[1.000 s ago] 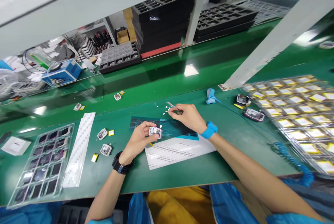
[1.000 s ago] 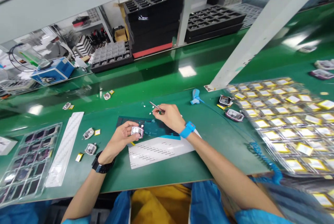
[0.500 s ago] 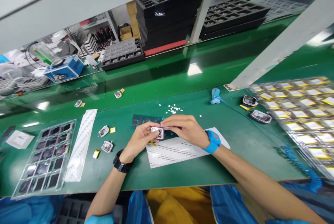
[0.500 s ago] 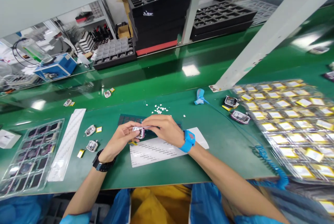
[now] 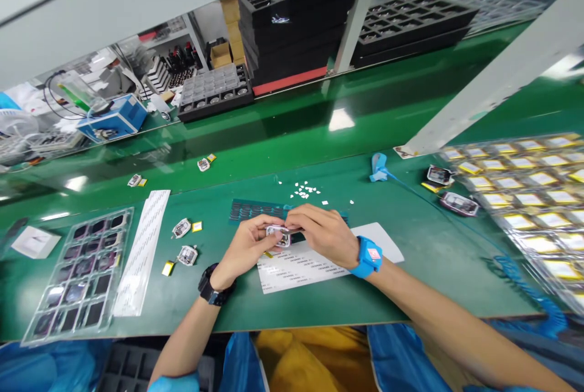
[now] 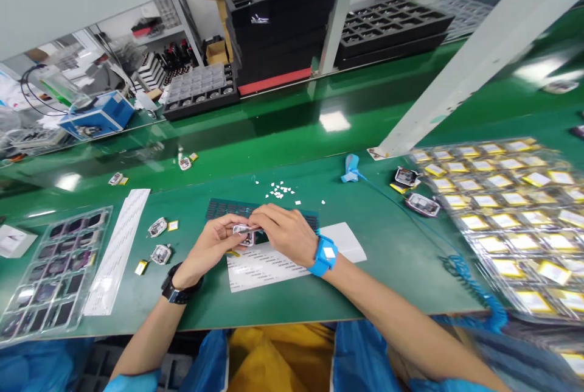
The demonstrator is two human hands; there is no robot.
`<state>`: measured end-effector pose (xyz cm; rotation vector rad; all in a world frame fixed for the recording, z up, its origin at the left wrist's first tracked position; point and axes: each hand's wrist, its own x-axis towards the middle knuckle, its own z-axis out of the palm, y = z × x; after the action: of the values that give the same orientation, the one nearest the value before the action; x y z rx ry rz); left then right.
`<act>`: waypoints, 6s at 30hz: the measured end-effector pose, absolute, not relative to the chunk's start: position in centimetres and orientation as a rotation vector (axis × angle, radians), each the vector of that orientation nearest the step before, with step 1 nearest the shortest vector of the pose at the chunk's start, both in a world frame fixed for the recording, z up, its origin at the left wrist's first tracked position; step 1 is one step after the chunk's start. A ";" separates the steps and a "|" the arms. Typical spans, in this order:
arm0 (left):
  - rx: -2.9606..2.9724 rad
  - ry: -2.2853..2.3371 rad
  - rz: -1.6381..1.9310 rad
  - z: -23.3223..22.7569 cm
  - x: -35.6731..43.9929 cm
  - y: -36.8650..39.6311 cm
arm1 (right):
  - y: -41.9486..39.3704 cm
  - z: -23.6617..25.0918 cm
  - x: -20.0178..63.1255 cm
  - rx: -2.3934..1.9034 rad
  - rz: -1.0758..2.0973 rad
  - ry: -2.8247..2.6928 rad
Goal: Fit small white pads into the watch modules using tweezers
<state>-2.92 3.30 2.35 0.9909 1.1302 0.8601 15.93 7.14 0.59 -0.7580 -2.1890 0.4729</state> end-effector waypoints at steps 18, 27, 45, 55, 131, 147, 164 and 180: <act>1.068 1.369 1.224 0.9 -0.6 1.8 | 5.5 0.4 13.8 -0.892 0.663 -1.890; 0.964 1.325 1.294 1.9 -0.6 2.0 | 6.8 1.0 14.3 -0.974 1.185 -1.615; 1.057 1.390 1.363 1.2 -0.6 2.1 | 6.2 1.7 14.4 -0.903 1.169 -1.660; 1.099 1.398 1.388 1.1 -0.6 2.0 | 6.0 1.7 14.3 -0.880 1.117 -1.686; 0.352 1.094 1.050 -0.9 0.2 4.0 | 9.1 -2.5 22.8 -1.204 1.528 -1.421; 0.513 1.013 1.095 1.1 0.0 3.2 | 7.2 2.0 16.8 -0.918 1.164 -1.712; 0.584 0.985 1.070 0.9 -0.2 2.9 | 6.6 0.7 16.7 -0.964 1.071 -1.791; 0.559 0.946 1.064 1.0 -0.4 2.9 | 6.5 1.1 16.1 -0.955 1.163 -1.687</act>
<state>-0.38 2.87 1.02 0.5588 0.9456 1.0644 16.09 6.45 1.09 -0.9547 -1.6875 1.1635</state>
